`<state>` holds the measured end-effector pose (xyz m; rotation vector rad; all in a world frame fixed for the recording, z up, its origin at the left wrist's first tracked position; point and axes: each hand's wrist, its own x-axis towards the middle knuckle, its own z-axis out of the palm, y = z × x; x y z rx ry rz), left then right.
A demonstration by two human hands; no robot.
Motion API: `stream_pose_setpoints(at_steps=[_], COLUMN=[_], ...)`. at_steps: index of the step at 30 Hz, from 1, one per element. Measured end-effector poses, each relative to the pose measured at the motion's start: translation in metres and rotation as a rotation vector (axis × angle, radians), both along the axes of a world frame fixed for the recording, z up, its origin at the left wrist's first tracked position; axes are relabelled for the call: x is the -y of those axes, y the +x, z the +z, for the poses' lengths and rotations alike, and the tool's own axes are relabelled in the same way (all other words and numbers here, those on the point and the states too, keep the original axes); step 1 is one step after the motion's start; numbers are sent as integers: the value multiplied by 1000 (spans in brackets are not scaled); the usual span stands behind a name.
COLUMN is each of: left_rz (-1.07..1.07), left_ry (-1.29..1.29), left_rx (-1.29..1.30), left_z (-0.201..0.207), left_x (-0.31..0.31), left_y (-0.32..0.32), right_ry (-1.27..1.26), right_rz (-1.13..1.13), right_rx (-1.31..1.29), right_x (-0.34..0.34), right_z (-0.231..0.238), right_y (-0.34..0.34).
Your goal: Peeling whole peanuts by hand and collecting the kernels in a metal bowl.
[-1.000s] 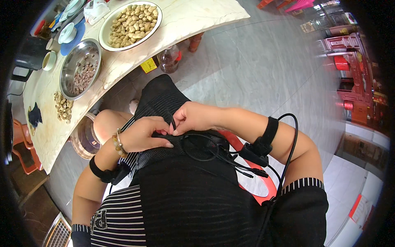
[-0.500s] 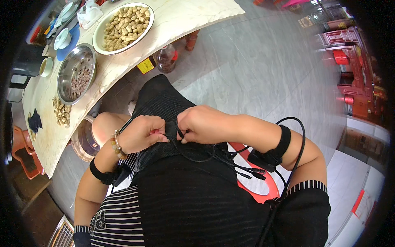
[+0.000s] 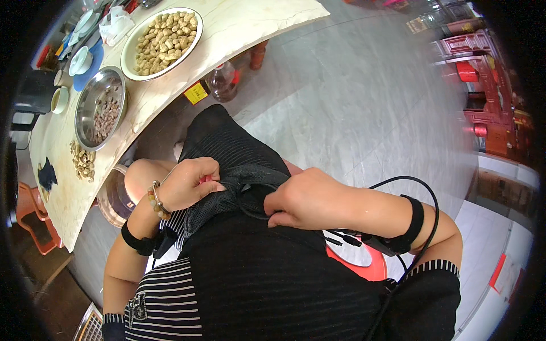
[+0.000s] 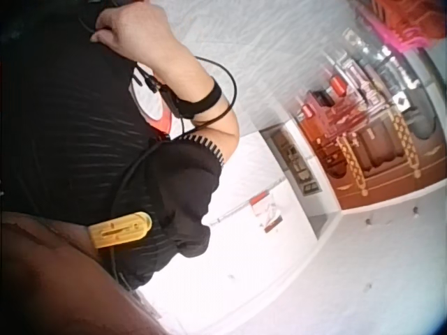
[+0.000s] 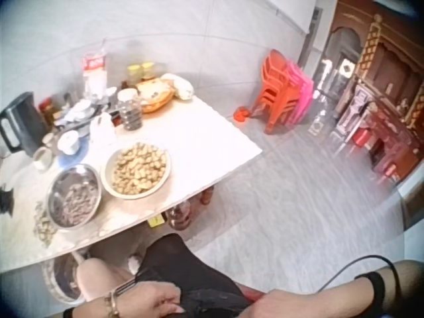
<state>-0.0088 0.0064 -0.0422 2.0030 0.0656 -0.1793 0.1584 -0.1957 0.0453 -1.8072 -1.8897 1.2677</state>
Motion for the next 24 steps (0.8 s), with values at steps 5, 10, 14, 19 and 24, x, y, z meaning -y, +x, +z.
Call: stream_pose_setpoints(at_steps=[5,10,14,19,24], left_rz=[5,6,12,32,54], left_ry=[-55,-50,-62,-78,-29], left_rx=[36,86,71,27,23], left_z=[0,1,5,5,18], left_x=[4,10,11,11,14], left_y=[-3,-3,-3,-3,-1], right_ry=[29,-131,-87,27,20], right_rz=[25,-55,-31,119,201], right_rx=[78,282,395,411,387], right_x=[7,11,16,7,10], right_z=[-2,-8,-15,-16,-15], right_y=[-7,-9,-12,-23,-18])
